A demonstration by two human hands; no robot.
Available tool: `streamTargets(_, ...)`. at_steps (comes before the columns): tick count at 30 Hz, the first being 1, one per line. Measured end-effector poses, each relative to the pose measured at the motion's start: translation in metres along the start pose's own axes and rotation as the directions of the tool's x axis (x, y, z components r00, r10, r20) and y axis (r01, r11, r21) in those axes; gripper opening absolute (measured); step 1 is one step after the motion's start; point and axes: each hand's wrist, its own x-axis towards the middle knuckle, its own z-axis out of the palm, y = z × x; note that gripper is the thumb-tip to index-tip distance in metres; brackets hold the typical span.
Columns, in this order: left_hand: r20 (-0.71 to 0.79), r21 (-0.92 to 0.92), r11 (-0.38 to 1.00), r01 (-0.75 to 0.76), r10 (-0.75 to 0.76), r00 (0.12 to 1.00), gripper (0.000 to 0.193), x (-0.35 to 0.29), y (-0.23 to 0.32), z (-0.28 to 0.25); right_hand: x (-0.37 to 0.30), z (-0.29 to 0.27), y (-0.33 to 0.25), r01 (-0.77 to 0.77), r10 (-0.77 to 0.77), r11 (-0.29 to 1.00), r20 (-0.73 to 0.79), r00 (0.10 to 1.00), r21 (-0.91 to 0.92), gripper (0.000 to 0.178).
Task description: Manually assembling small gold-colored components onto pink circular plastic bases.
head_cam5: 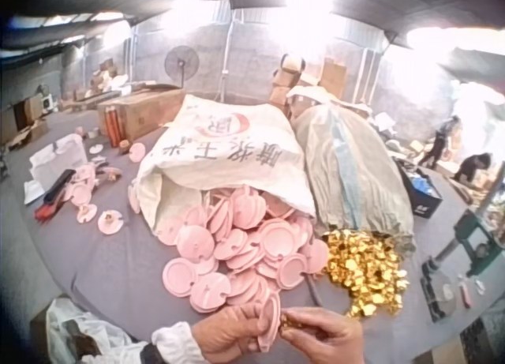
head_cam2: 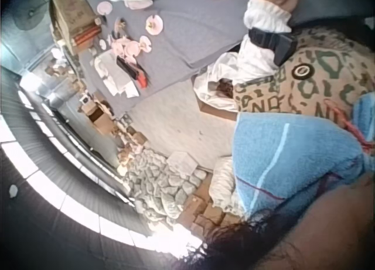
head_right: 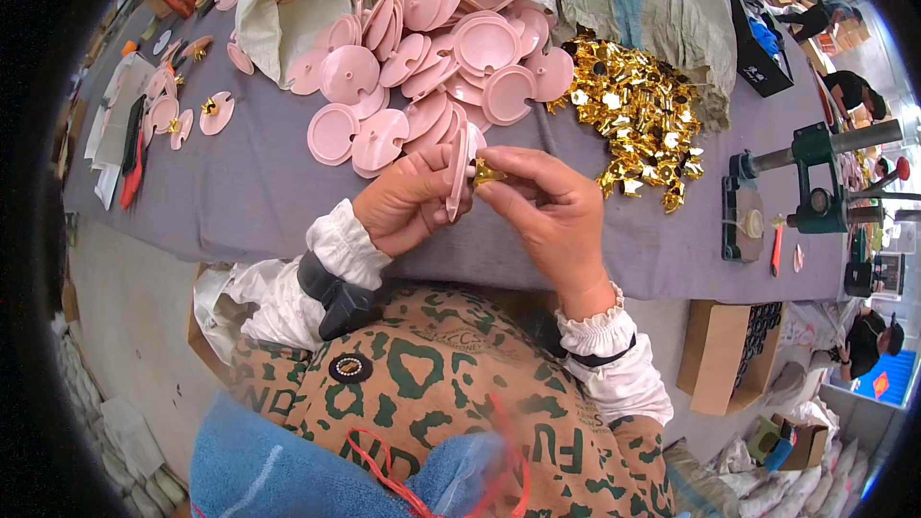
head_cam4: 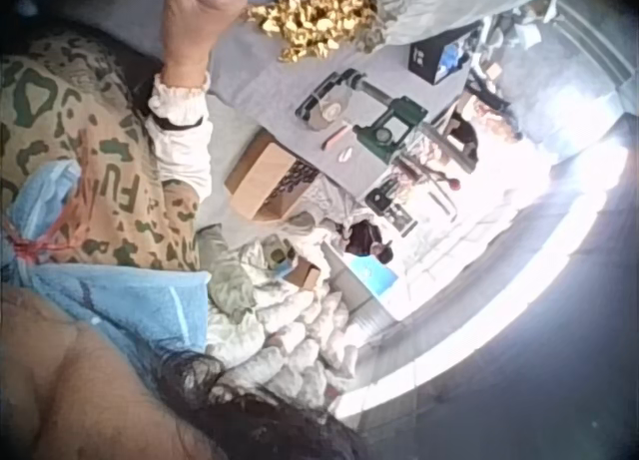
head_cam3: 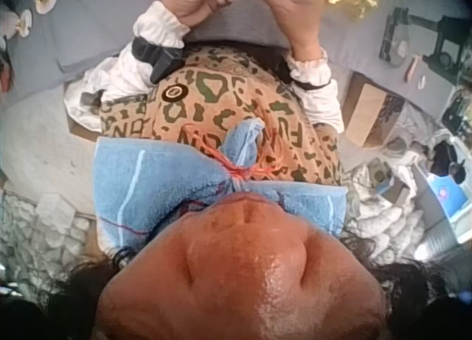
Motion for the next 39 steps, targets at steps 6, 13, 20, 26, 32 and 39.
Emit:
streamTargets(6,-0.146,0.249,0.968,-0.006,0.043,0.988,0.022,-0.01,0.001,-0.004,-0.007,0.0,0.006,-0.163,0.159,0.985,0.063,0.985,0.059,0.032)
streamTargets(13,-0.271,0.396,0.872,-0.289,0.411,0.87,0.022,-0.065,0.067,-0.057,-0.008,-0.017,0.007,-0.048,0.06,0.92,0.019,0.998,-0.39,0.033)
streamTargets(20,-0.598,0.551,0.617,-0.561,0.761,0.25,0.029,-0.147,0.206,-0.154,-0.014,-0.09,0.044,-0.117,-0.067,0.386,-0.155,0.986,-0.915,0.027)
streamTargets(26,-0.235,0.946,0.32,-0.054,0.788,0.569,0.029,-0.084,0.089,-0.072,-0.015,-0.1,0.047,-0.158,-0.038,0.684,-0.251,0.967,-0.713,0.018)
streamTargets(32,0.22,0.87,-0.487,0.08,0.529,0.82,0.053,-0.045,0.071,-0.059,-0.009,-0.089,0.039,-0.139,-0.011,0.842,-0.275,0.962,-0.521,0.02)
streamTargets(39,0.189,0.915,-0.401,0.031,0.496,0.847,0.054,-0.03,0.082,-0.045,-0.006,-0.027,0.021,-0.155,0.133,0.981,-0.18,0.975,-0.117,0.021)
